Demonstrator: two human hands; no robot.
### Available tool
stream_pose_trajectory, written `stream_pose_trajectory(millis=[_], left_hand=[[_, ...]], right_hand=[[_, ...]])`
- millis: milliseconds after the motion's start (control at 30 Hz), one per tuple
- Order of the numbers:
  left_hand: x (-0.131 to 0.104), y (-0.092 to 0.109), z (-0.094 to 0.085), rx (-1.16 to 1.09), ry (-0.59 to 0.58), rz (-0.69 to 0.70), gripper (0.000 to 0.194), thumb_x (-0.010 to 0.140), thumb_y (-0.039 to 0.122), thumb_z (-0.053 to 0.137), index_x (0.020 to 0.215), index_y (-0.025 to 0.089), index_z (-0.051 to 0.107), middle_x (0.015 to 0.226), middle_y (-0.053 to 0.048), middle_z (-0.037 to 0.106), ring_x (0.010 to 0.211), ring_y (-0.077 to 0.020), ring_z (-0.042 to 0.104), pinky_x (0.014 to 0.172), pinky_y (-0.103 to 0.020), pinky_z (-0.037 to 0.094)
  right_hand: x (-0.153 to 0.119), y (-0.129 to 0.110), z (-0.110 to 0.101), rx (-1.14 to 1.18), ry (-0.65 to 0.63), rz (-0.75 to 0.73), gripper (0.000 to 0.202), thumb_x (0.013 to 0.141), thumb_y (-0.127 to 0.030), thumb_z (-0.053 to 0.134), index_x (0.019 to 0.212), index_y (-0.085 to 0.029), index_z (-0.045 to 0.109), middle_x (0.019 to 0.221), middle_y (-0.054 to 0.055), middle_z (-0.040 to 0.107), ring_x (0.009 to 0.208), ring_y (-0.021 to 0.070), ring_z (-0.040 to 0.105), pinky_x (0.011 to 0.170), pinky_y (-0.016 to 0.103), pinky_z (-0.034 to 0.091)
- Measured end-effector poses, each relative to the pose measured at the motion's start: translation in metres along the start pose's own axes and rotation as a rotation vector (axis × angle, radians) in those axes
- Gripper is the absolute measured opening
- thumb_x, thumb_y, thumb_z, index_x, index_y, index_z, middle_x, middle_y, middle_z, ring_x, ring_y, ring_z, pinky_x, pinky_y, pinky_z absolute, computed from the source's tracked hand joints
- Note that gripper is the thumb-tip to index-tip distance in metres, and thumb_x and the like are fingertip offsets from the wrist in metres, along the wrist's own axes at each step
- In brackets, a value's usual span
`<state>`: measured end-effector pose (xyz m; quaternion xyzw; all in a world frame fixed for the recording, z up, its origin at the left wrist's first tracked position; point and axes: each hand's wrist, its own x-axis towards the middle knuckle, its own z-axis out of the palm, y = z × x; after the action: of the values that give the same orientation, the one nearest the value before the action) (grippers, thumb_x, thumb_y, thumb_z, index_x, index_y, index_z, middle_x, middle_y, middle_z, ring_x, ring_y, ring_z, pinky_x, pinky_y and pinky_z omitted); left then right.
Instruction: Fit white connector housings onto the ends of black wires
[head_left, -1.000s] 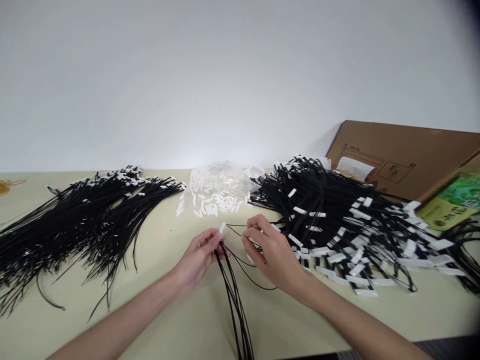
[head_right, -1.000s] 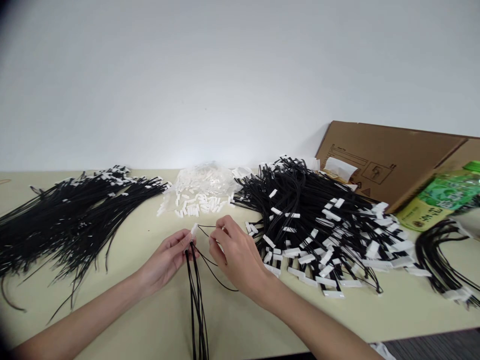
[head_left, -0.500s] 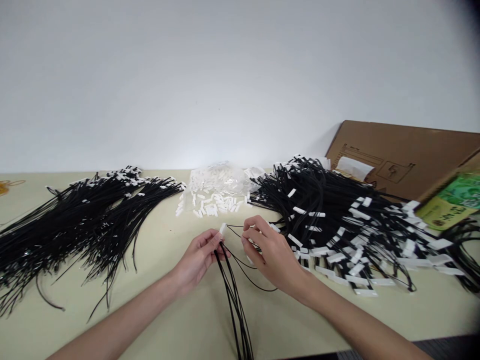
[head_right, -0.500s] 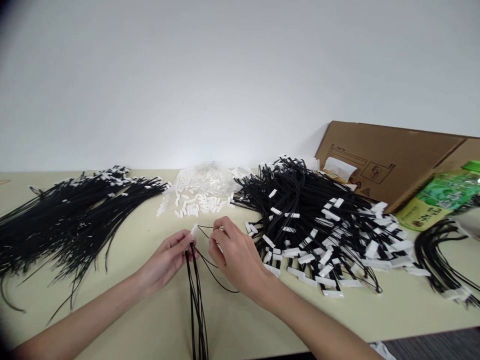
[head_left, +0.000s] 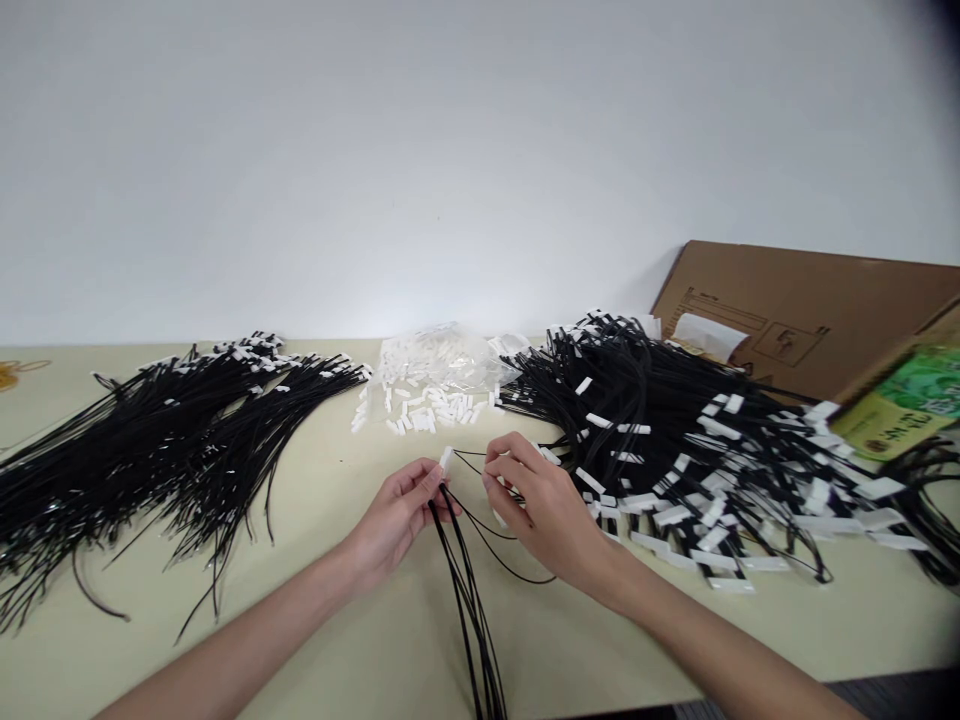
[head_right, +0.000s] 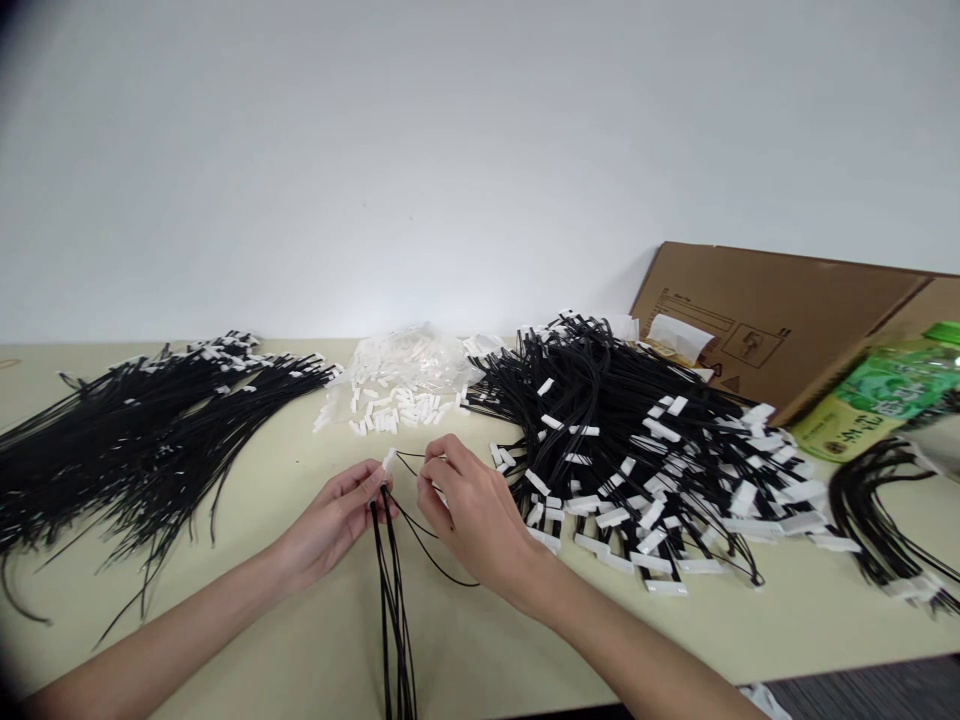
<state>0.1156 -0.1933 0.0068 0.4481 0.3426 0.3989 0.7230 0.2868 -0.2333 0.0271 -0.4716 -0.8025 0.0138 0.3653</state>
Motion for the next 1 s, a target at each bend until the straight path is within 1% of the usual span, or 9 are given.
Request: stream_pose_trajectory(millis=[233,500,733,1000], left_hand=[[0.0001,0.0004,0.0001,0.006,-0.006,0.005,0.019,0.071,0.033,0.061,0.069,0.015,0.055,0.064,0.001,0.053,0.062,-0.0118,0.055,0.061,-0.025,0.039],[-0.0012,0.0005,0.0008,0.011,-0.012,0.026,0.017,0.074,0.031,0.058,0.069,0.015,0.053,0.065,0.002,0.05,0.061,-0.0112,0.054,0.061,-0.024,0.039],[-0.0018,0.0006,0.0011,0.031,-0.015,0.016,0.018,0.073,0.032,0.059,0.07,0.015,0.054,0.063,0.002,0.052,0.061,-0.011,0.054,0.061,-0.024,0.039],[-0.0015,0.0012,0.0001,0.042,-0.03,0.024,0.017,0.074,0.032,0.057,0.071,0.015,0.053,0.062,0.002,0.053,0.061,-0.0108,0.054,0.06,-0.024,0.039]], right_hand=[[-0.0008,-0.0003,-0.0003,-0.001,0.01,0.013,0.015,0.084,-0.015,0.038,0.079,-0.016,0.051,0.091,0.006,0.049,0.062,0.009,0.048,0.059,0.022,0.04],[-0.0002,-0.001,-0.001,0.019,0.013,0.024,0.015,0.085,-0.015,0.037,0.078,-0.016,0.05,0.095,0.006,0.048,0.059,0.0075,0.046,0.06,0.022,0.038],[-0.0002,-0.0018,-0.0027,0.045,0.03,0.023,0.015,0.085,-0.015,0.037,0.077,-0.016,0.05,0.099,0.007,0.048,0.059,0.0071,0.047,0.06,0.023,0.039],[0.0003,-0.0019,-0.004,0.117,0.03,0.029,0.015,0.083,-0.015,0.039,0.074,-0.016,0.05,0.107,0.008,0.051,0.05,0.005,0.043,0.047,0.021,0.034]])
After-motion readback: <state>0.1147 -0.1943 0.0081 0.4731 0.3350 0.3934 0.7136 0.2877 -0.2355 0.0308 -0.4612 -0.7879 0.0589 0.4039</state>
